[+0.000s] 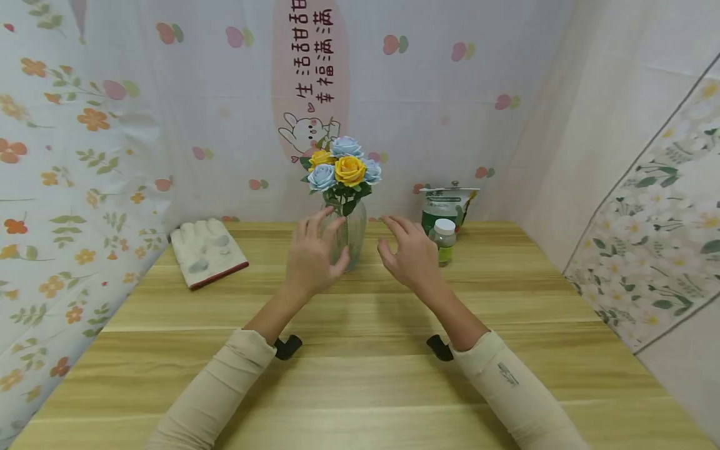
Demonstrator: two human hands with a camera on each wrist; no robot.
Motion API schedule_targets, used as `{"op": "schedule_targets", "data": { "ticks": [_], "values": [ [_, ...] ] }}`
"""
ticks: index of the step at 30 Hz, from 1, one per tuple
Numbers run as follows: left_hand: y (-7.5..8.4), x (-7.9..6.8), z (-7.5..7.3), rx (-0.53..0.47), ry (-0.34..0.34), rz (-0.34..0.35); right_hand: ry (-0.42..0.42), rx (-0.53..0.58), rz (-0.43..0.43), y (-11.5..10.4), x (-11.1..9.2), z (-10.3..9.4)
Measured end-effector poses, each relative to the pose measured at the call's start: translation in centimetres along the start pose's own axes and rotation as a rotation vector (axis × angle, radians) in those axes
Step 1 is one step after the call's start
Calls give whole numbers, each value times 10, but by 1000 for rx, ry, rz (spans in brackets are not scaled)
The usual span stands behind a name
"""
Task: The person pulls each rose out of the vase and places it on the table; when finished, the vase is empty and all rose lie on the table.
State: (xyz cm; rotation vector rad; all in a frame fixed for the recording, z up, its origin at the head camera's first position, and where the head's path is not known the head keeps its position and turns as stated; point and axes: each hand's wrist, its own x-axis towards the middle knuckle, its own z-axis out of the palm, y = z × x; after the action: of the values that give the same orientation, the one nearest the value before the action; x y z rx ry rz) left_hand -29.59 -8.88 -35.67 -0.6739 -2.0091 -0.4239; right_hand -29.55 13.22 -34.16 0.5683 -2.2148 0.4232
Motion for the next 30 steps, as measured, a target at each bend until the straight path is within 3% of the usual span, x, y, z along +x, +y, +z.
{"op": "schedule_targets", "data": {
  "ticks": [3,6,12,15,22,26,30],
  "values": [
    [-9,2,1,-164,-14,-174,-13,140,47,-11,10,1],
    [-16,5,1,-309,-63,-336,-79,284,108,-23,23,1],
    [-19,5,8,-471,-140,-524,-209,512,221,-41,43,6],
    [-19,5,11,-530,-132,-571,-206,557,267,-45,54,9],
    [-21,13,22,-699,-124,-595,-237,601,427,-43,73,18],
    [-22,16,26,-698,-160,-631,-243,656,495,-38,77,29],
    [-23,18,30,-697,-170,-639,-173,657,519,-34,82,38]
  ]
}}
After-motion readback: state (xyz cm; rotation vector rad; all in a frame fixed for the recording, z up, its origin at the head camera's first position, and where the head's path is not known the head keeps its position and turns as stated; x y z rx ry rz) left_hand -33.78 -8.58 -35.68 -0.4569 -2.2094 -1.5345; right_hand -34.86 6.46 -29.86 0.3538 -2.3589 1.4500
